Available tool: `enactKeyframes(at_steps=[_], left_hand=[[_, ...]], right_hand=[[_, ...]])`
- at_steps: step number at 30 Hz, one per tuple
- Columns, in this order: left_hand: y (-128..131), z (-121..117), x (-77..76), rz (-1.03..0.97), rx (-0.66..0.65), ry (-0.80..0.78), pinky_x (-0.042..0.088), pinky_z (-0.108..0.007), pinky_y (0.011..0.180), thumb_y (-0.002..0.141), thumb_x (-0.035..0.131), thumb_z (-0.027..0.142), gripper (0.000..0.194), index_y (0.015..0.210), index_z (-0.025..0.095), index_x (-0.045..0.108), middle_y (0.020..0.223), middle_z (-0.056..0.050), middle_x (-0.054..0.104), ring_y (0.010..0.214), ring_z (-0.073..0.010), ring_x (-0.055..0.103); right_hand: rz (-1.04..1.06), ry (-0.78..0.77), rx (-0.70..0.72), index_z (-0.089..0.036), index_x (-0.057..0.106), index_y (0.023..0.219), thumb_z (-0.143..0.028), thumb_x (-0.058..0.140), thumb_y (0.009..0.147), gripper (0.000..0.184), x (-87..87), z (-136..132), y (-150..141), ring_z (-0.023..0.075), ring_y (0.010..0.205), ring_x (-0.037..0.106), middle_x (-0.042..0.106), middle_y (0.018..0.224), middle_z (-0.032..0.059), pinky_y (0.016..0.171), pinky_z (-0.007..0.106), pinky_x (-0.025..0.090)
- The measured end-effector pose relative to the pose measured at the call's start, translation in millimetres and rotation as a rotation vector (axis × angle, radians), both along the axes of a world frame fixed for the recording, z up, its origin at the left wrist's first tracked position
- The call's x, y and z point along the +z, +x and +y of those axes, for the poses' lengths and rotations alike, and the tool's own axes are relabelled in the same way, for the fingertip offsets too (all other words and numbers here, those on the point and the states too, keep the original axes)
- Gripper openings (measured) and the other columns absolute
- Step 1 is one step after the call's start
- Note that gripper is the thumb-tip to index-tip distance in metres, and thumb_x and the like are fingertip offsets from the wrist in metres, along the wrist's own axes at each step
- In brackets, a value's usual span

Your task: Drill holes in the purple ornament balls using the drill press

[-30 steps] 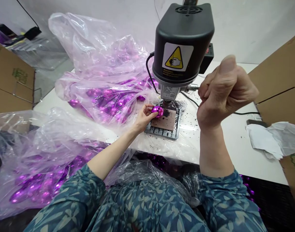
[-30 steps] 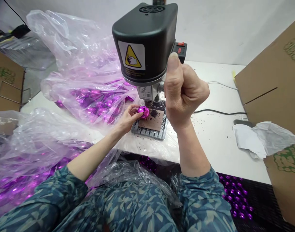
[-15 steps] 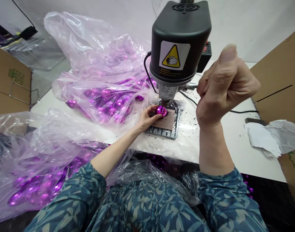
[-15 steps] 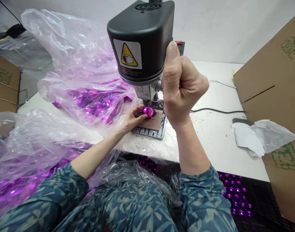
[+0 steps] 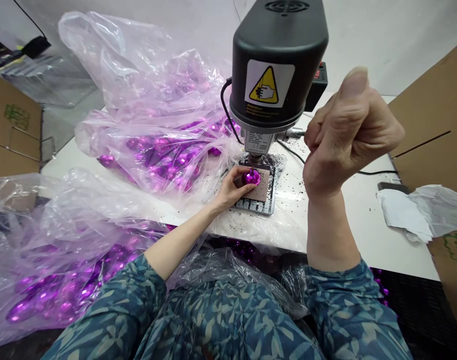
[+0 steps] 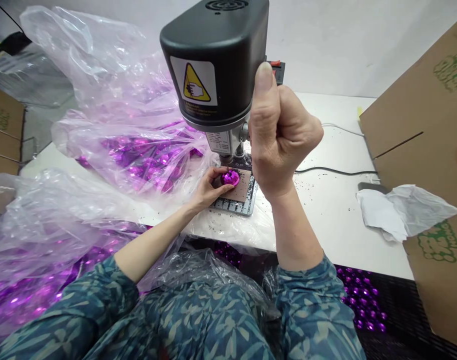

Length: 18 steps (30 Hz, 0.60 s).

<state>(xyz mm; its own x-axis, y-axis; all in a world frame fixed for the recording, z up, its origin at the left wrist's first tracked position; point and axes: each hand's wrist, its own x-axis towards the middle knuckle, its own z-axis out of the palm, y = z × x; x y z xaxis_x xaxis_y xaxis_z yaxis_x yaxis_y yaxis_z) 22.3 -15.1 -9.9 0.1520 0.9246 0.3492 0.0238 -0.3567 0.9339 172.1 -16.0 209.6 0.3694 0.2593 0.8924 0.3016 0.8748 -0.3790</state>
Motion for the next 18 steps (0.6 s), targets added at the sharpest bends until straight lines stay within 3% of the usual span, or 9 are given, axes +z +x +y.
enactKeyframes(at_steps=[5, 10, 18], left_hand=[[2.4, 0.8, -3.9, -0.06, -0.023, -0.039, 0.062, -0.048, 0.115, 0.085, 0.093, 0.065, 0.066, 0.127, 0.022, 0.066, 0.138, -0.015, 0.075, 0.127, -0.0279, 0.076], [1.8, -0.6, -3.1, -0.053, -0.006, -0.039, 0.061, -0.049, 0.117, 0.084, 0.094, 0.063, 0.063, 0.123, 0.022, 0.066, 0.139, -0.015, 0.075, 0.129, -0.0289, 0.075], [0.5, -0.5, -2.2, -0.043, -0.004, -0.014, 0.061, -0.052, 0.117, 0.086, 0.094, 0.06, 0.058, 0.122, 0.023, 0.067, 0.137, -0.015, 0.075, 0.13, -0.0302, 0.075]], right_hand=[[-0.008, 0.049, 0.011, -0.023, 0.031, 0.059, -0.059, 0.059, 0.102, 0.062, -6.6, -0.7, 1.9, 0.006, 0.04, 0.03, 0.032, 0.048, -0.0065, 0.048, 0.035, 0.023], [-0.068, 0.074, -0.122, -0.024, 0.025, 0.057, -0.05, 0.052, 0.111, 0.065, -27.3, -3.2, 5.0, 0.0063, 0.038, 0.027, 0.027, 0.046, -0.0056, 0.045, 0.036, 0.017], [-0.035, 0.33, -0.013, -0.02, 0.026, 0.056, -0.029, 0.057, 0.108, 0.061, -41.7, 6.8, 4.7, 0.004, 0.033, 0.024, 0.026, 0.044, -0.0075, 0.033, 0.026, 0.017]])
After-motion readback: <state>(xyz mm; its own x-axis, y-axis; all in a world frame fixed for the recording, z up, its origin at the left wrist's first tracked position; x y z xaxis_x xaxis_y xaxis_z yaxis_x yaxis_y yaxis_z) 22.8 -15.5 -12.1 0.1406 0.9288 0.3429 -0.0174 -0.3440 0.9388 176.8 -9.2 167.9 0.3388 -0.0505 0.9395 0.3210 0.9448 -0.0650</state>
